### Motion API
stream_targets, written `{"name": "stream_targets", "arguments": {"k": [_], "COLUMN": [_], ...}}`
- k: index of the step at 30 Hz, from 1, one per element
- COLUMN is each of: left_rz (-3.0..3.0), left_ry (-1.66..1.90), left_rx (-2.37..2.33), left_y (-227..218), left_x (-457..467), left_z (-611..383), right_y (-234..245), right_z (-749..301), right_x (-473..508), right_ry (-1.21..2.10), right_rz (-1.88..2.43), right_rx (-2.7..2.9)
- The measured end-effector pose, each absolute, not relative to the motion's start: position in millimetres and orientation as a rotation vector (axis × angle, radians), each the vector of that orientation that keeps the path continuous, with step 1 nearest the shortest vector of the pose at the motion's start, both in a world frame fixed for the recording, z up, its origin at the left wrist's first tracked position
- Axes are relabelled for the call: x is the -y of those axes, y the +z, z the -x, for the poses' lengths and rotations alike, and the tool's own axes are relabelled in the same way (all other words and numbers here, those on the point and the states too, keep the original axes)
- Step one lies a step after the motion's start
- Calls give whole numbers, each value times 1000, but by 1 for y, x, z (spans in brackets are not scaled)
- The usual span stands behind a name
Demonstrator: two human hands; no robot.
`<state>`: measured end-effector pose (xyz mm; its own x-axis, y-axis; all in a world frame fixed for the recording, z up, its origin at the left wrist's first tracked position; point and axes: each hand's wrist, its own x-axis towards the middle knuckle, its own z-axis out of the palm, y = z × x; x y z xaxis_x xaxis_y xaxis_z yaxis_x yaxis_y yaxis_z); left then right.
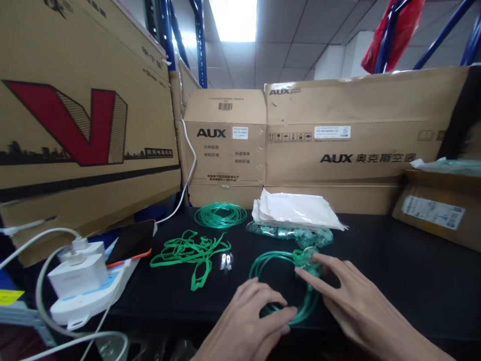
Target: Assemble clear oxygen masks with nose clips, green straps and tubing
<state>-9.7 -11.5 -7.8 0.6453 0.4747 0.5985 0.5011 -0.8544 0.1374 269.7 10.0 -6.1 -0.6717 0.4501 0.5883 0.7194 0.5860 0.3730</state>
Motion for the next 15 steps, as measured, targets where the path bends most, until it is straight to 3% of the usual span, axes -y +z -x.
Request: {"name": "stream_targets", "arguments": {"k": [8,15], "left_rz": [2987,2968], "left_ry": [-1061,-968], "left_rx": [1177,1385], "left_y": [18,47], "left_x": [10,-29], "left_z": [10,-9], "right_y": [4,7], "right_z": [-277,-270], "right_x": [12,-12], "right_ry": [-761,-421], "right_rz": [870,1282], "right_rx": [2347,2220]}}
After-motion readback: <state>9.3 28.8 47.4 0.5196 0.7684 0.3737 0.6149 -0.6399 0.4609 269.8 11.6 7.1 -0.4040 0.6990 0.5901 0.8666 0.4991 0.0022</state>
